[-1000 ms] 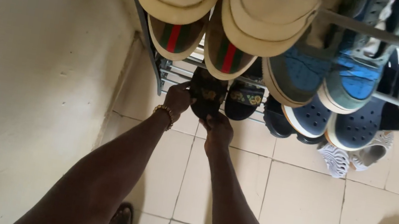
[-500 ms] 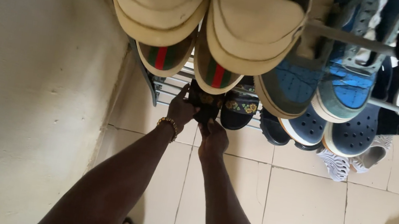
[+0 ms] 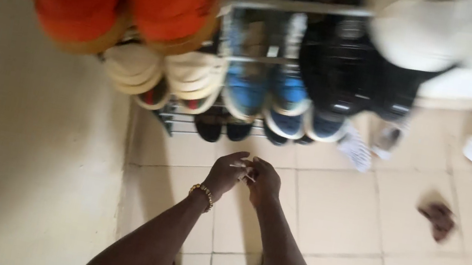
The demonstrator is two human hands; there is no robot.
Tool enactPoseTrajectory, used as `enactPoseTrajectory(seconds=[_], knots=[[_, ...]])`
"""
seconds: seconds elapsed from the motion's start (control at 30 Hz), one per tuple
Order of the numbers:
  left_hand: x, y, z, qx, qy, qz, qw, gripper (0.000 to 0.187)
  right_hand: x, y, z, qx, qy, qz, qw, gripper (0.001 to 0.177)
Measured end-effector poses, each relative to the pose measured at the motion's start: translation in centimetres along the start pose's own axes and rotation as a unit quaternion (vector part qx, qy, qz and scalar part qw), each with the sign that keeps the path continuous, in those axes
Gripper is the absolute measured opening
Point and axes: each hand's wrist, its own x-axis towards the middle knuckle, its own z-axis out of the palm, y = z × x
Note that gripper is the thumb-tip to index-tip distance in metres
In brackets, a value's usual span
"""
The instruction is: The person cleans various pairs of sandals with a cloth and organizes them on a shoe rack.
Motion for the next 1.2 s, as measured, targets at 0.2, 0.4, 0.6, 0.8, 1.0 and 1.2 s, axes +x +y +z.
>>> enactPoseTrajectory(seconds=[0.2, 0.4, 0.6, 0.8, 1.0, 1.2], knots=[[-6.9, 1.6, 11.9, 0.120, -0.095, 0.004, 0.988, 0.052, -4.5, -7.2, -10.8, 0.135, 0.067, 0.040, 0.988, 0.020], [-14.9, -1.5, 26.9, 0.244, -0.215, -0.004, 0.946, 0.054, -10.5, -11.0, -26.0, 0.281, 0.159, 0.073, 0.944, 0.021], [-23.5, -6.2, 41.5, 0.314, -0.301, 0.000, 0.900, 0.056, -15.3, -12.6, -42.0, 0.378, 0.211, 0.083, 0.897, 0.022], [-27.7, -9.2, 54.6, 0.308, -0.305, 0.023, 0.901, 0.027, -17.7, -15.0, -55.5, 0.375, 0.250, 0.049, 0.891, 0.022], [-28.9, -10.9, 63.9, 0.373, -0.305, 0.028, 0.876, 0.020, -17.9, -16.2, -64.0, 0.339, 0.295, 0.041, 0.893, 0.013], [-25.7, -14.1, 71.9, 0.292, -0.353, -0.005, 0.889, 0.029, -14.4, -14.7, -70.9, 0.366, 0.335, 0.020, 0.868, 0.026]])
